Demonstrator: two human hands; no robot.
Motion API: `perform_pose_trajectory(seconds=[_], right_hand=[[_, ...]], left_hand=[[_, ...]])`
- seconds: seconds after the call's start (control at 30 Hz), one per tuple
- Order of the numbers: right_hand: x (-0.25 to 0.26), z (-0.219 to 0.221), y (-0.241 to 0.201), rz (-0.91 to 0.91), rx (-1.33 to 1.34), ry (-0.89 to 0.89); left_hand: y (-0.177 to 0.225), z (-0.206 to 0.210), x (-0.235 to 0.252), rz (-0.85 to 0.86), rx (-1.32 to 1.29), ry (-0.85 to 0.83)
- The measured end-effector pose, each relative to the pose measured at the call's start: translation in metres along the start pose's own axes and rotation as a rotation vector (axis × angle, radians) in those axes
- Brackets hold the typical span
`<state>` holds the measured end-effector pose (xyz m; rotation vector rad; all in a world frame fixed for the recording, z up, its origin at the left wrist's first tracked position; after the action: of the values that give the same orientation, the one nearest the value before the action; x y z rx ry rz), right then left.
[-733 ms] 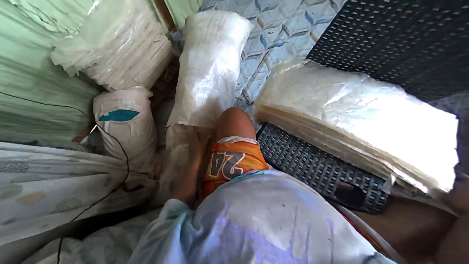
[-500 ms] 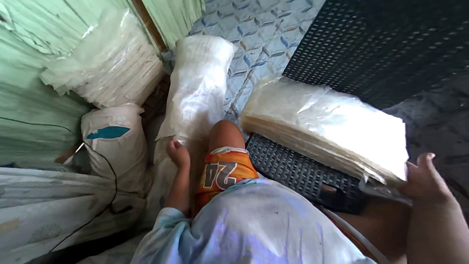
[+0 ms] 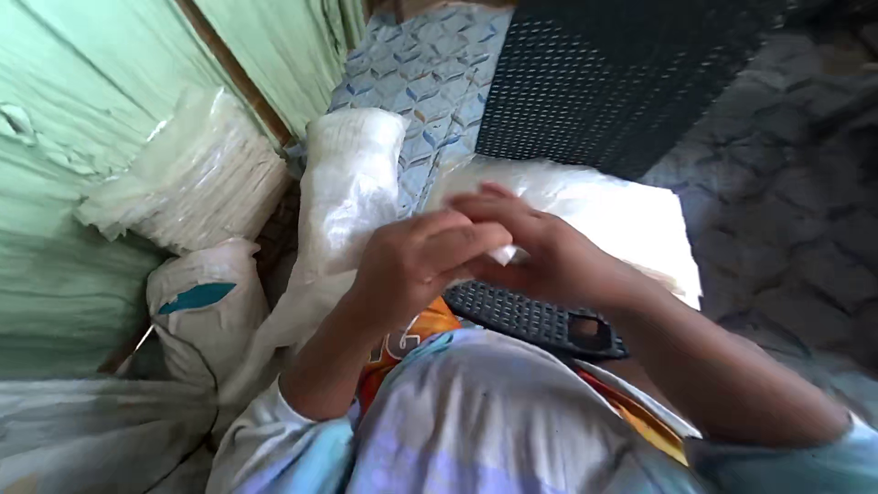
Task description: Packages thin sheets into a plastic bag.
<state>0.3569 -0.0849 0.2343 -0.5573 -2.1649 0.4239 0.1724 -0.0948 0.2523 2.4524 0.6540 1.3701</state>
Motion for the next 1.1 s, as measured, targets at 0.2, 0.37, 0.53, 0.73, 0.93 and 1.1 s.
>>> perform_pose_trajectory(seconds=[0.2, 0.37, 0.53, 0.73, 0.93, 1.1], right_hand=[[0.01, -0.099, 0.021, 0.031, -0.508, 0.459], [-0.051, -0.18, 0.065, 0.481, -0.642, 0.701], [-0.092, -0.194, 0.096, 0.731, 0.028, 0.965], [-0.136, -0.172, 0.112, 1.057, -0.497, 0.787], [-0.173, -0.192, 0.117, 0.818, -0.822, 1.038], [-0.094, -0.183, 0.063, 0.253, -0.865, 0.829]], left_hand=[[-0.067, 0.006, 0.006, -0.7, 0.193, -0.434], [-0.143, -0.03, -0.029, -0.812, 0.299, -0.545], [-0.162, -0.046, -0.038, -0.863, -0.488, 0.334], [-0.174, -0.002, -0.011, -1.048, -0.29, 0.385], [-0.178, -0.003, -0.012, -0.821, -0.043, 0.01], [-0.106, 0.001, 0.057, -0.51, 0.22, -0.027]])
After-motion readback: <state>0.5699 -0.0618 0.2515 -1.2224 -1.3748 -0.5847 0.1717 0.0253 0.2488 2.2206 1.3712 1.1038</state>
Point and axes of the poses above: each hand's wrist, its own x-axis towards the middle knuckle, its own z-axis out of the palm, y = z × x, the point moved 3 cm from there along x, towards the middle knuckle, and after that the axes turned 1 degree about -z, right-handed, at the moved point
